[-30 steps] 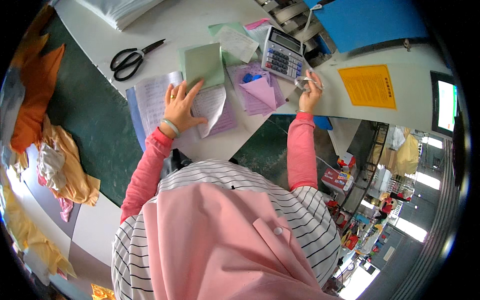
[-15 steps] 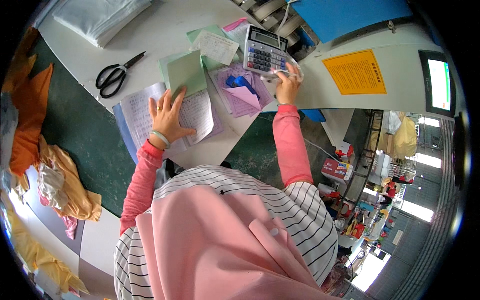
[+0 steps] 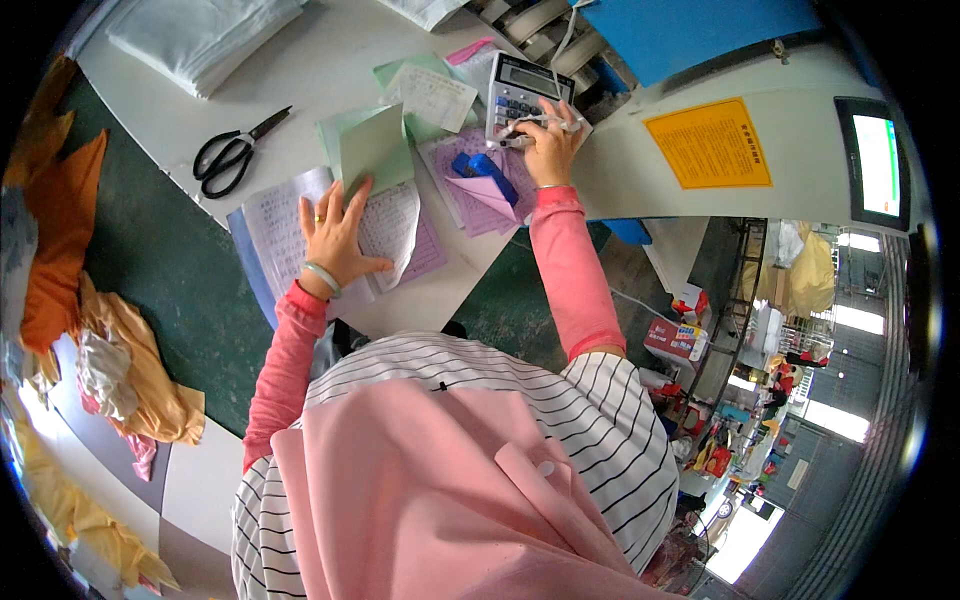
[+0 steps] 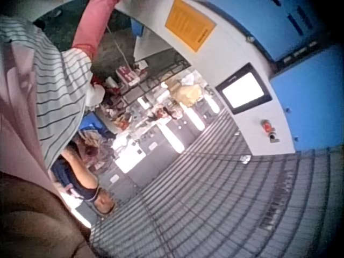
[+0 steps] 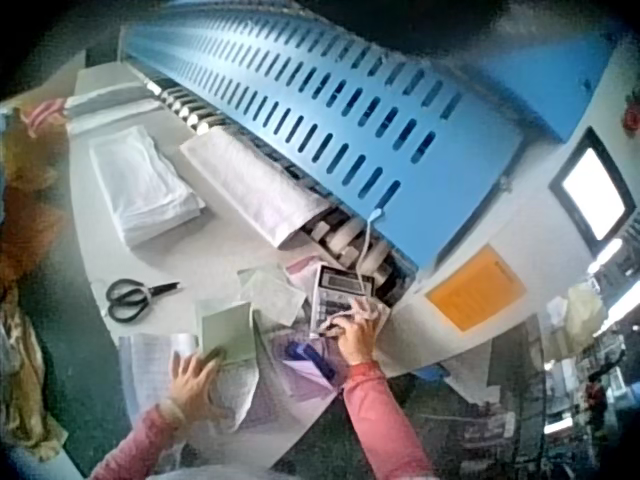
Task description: The person writes in a notebook, uses a calculator, and stamps small pieces of paper while managing several stacks of colored paper and slips.
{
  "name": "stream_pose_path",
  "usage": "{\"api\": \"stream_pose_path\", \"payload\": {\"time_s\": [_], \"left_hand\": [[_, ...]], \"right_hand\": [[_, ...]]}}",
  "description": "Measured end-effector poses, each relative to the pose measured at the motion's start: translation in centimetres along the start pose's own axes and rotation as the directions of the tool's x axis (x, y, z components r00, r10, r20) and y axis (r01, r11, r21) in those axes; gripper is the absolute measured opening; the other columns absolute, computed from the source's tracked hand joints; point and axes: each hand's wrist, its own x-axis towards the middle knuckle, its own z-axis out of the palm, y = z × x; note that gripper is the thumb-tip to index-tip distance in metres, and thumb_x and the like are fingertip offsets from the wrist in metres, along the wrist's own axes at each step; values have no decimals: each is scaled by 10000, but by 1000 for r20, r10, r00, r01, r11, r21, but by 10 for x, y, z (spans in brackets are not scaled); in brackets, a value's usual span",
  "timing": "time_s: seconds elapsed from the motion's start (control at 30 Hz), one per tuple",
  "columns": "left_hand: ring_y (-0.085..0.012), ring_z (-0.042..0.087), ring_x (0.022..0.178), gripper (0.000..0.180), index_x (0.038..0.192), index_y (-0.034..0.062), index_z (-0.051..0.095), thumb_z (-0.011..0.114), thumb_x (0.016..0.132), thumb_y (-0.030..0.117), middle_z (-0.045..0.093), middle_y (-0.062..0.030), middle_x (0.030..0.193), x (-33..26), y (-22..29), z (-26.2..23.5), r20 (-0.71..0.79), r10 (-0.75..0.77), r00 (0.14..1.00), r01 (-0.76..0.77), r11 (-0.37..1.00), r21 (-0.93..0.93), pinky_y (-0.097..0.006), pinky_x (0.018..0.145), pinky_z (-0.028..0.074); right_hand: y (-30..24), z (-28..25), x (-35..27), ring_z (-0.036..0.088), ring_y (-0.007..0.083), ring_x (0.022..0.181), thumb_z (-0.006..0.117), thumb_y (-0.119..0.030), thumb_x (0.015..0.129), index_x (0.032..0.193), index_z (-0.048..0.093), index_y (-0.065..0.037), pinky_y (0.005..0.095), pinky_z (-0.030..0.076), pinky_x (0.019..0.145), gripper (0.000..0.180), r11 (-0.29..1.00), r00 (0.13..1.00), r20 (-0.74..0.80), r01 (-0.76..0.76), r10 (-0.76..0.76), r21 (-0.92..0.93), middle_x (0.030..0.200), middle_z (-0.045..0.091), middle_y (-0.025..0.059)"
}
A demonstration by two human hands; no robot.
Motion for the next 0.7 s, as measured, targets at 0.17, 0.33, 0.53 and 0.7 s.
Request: {"api": "stream_pose_path", "payload": {"time_s": [0.17,0.33,0.53,0.7], "left_hand": [[-309,246,1280,1213,1393,236,226,819,349,405,297,-113,1348,0,-1,1,24,-27,999,27,1000,-10,-580,1021,49],[-310,246,1278,1216,1392,228,236,815,342,431,299,-112,1357,0,1,-1,16,-19,1000,19,1000,13,-565,1028,51],[-311,243,1280,1205,1389,219,245,811,349,443,307,-127,1352,1,-3,1,39,-32,999,31,999,23,-555,1033,40],[-306,231,1287,1199,1391,227,240,814,358,434,316,-139,1338,1,0,2,15,-4,1000,4,1000,6,-557,1031,23]], "right_hand": [[24,-11,-15,360,267,1218,588,3,655,866,704,-327,528,146,1021,408,980,988,-134,-54,80,191,1197,514,7],[22,-12,-33,359,273,1216,605,3,637,818,708,-307,527,139,1036,373,998,995,-70,-68,69,15,1193,513,-6],[24,-5,-16,344,271,1224,626,-67,683,788,701,-291,539,135,1032,258,985,984,-109,-131,143,109,1188,520,-17],[40,12,-18,369,248,1204,598,-55,709,821,703,-308,513,147,1028,295,977,977,-46,-204,207,68,1193,518,-22]]}}
